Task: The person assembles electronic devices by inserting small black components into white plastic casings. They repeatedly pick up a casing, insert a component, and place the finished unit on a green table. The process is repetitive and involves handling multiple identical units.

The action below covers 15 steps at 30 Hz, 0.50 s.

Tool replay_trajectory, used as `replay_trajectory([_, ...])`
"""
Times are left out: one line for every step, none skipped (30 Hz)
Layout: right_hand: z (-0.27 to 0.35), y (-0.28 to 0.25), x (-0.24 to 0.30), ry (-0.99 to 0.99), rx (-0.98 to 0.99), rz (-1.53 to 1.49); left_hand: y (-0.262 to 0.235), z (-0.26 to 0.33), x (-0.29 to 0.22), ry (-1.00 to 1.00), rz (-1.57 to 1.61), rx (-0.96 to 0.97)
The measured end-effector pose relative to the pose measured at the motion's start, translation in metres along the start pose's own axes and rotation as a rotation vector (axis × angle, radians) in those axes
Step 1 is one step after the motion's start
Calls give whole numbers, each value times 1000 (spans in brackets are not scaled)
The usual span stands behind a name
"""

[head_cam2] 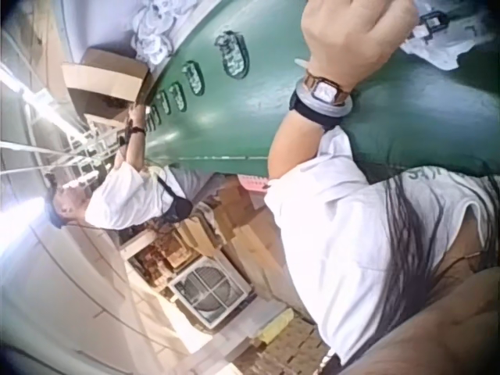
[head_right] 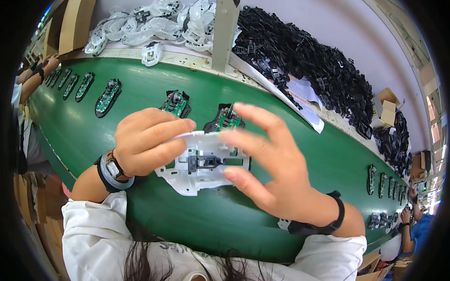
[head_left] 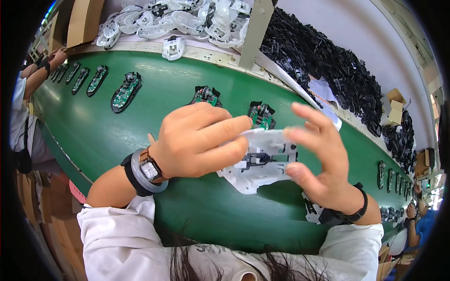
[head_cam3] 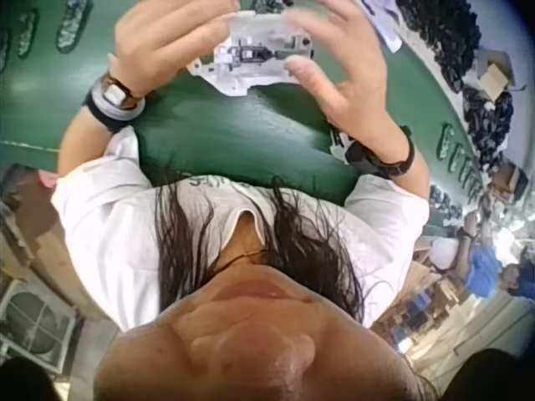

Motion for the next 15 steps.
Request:
replay_trajectory([-8, -5, 2, 21, 0, -59, -1, -2, 0, 16, 3, -2])
replay_trajectory([-10, 1, -3, 160, 116, -220, -2, -2, -1, 8, 17, -7])
replay_trajectory([-15, 8, -7, 280, 220, -379, -4, -2, -3, 18, 18, -6])
replay_trajectory([-17, 17, -13, 400, 328, -535, -4, -3, -3, 28, 22, -6])
replay_trajectory([-19, 27, -18, 468, 465, -655, -5, -4, -4, 28, -1, -11])
replay_trajectory([-20, 32, -15, 484, 486, -737, -5, -2, -3, 8, 40, -15])
replay_trajectory([-23, 32, -12, 446, 464, -675, -8, -2, -1, -60, 102, -1])
replay_trajectory([-27, 30, -8, 408, 440, -614, -12, -3, 2, -128, 165, 13])
replay_trajectory([-27, 30, -8, 423, 356, -663, -10, -1, 4, -267, 272, -110])
replay_trajectory([-27, 29, -7, 437, 272, -711, -8, 2, 6, -405, 378, -234])
replay_trajectory([-28, 28, -7, 451, 186, -758, -12, 12, 2, -772, 749, -166])
replay_trajectory([-29, 27, -5, 517, 145, -842, -15, 9, -5, -958, 1161, -167])
replay_trajectory([-31, 30, -7, 475, 139, -781, -11, 10, -9, -995, 1433, -119])
replay_trajectory([-32, 32, -7, 433, 133, -719, -8, 10, -14, -1020, 1707, -67])
replay_trajectory([-36, 33, -2, 329, 162, -525, -7, 12, -13, -1039, 1545, -51])
Point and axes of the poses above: each hand's wrist, its own z-axis away from the middle knuckle, its own y-axis out of the palm, x = y × z, the point moved 3 cm from there along -z, towards the middle knuckle, and after that the axes turned 2 degrees about -y, right-handed, at the moved point
